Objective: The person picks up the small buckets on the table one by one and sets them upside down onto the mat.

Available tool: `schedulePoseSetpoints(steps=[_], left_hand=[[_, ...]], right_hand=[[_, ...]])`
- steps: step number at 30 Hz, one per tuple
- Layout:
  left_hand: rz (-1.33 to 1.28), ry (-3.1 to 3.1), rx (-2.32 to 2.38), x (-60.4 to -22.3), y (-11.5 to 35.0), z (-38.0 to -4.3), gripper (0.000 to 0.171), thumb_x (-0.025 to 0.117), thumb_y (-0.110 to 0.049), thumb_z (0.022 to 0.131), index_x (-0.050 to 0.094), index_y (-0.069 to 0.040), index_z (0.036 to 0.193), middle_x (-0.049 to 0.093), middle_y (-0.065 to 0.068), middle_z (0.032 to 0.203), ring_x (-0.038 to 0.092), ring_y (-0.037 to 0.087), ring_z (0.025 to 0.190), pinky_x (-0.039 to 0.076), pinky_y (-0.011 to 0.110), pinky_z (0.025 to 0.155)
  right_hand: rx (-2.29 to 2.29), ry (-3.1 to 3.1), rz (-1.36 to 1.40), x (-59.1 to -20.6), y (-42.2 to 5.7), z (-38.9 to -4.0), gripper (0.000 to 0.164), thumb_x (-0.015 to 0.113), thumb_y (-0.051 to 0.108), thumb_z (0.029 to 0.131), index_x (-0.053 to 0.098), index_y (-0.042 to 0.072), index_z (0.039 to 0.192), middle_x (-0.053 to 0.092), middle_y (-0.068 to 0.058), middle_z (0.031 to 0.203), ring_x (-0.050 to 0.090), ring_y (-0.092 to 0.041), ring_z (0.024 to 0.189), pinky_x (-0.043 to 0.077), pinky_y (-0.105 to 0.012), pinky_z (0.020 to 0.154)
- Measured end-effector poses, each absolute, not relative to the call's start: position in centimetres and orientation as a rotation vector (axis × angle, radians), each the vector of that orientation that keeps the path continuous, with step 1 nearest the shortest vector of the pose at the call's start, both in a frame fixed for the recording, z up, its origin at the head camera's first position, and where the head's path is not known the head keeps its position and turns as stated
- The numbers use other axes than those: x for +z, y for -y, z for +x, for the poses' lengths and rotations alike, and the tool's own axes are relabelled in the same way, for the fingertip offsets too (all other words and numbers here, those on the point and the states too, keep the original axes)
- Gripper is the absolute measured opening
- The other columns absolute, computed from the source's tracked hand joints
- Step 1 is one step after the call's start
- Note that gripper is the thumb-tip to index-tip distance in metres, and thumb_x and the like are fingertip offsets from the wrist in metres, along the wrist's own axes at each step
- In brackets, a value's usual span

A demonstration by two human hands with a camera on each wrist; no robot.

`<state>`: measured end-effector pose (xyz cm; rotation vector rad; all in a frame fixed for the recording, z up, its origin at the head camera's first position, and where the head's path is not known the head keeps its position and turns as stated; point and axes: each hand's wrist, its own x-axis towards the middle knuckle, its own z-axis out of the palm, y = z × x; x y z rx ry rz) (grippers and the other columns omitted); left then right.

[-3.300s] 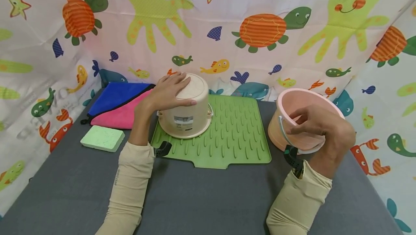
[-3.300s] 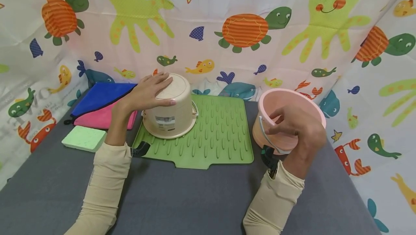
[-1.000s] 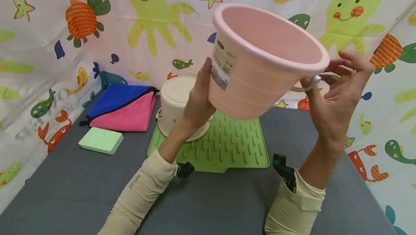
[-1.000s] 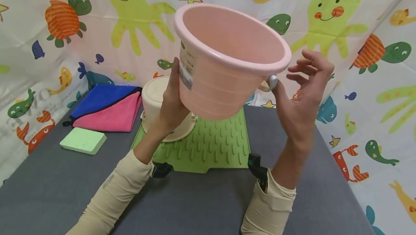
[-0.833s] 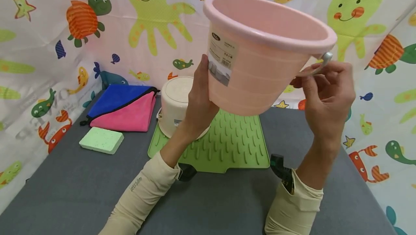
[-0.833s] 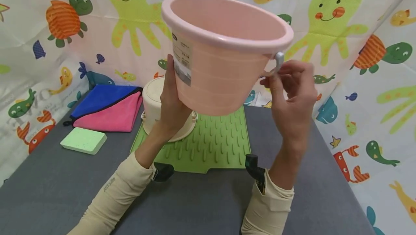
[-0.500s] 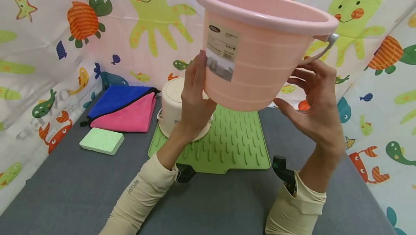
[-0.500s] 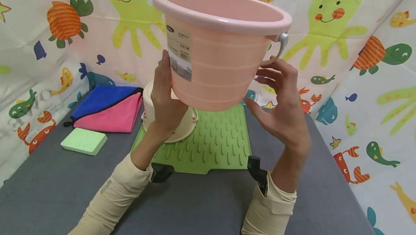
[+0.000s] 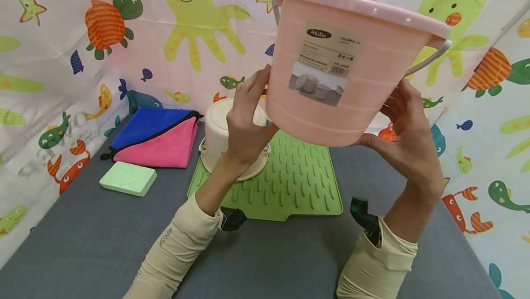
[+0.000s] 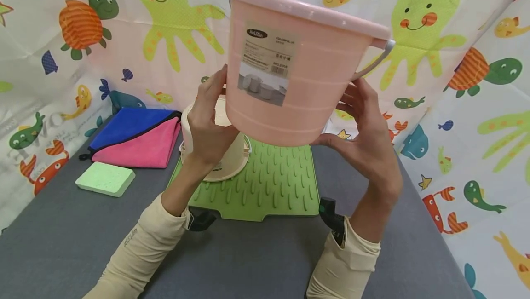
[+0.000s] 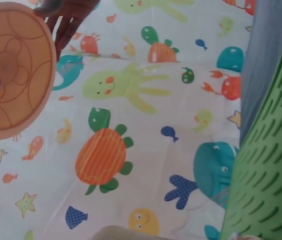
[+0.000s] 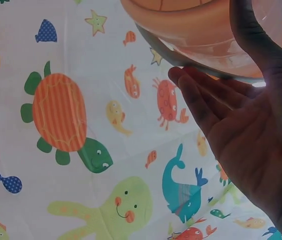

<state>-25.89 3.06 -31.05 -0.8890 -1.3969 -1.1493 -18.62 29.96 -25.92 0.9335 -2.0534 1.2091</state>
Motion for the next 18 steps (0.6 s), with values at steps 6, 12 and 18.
schedulePoseSetpoints(steps=[6,12,18], left_hand=[[-1.144,1.322,-1.359,-31.15,-3.14,-26.06,0.073,0.073,0.005,0.092,0.04,0.004,0.158,0.04,0.042,0.152,0.052,0.04,0.143,0.055,0.042,0.109],[-1.212,1.349,-1.387,-31.24,-3.2,-26.08,0.069,0.069,0.006,0.095,0.032,0.021,0.151,0.035,0.045,0.155,0.047,0.045,0.147,0.056,0.041,0.109],[-1.154,1.363,-1.265,-31.02,-3.0,-26.44,0.076,0.071,0.001,0.096,0.036,-0.009,0.163,0.043,0.04,0.152,0.052,0.04,0.144,0.057,0.037,0.106]], right_hand=[[1.163,2.049,0.923,-26.11,-30.16,-19.01,0.1,0.091,0.035,0.077,0.043,0.001,0.157,0.056,-0.01,0.152,0.06,-0.021,0.133,0.047,-0.023,0.114],[1.157,2.001,0.844,-26.05,-30.32,-18.83,0.093,0.093,0.032,0.076,0.051,-0.001,0.152,0.062,-0.01,0.148,0.065,-0.018,0.128,0.05,-0.022,0.111],[1.237,1.878,0.843,-26.04,-29.94,-18.58,0.078,0.094,0.02,0.077,0.059,-0.014,0.138,0.071,-0.006,0.133,0.07,-0.017,0.118,0.053,-0.022,0.107]])
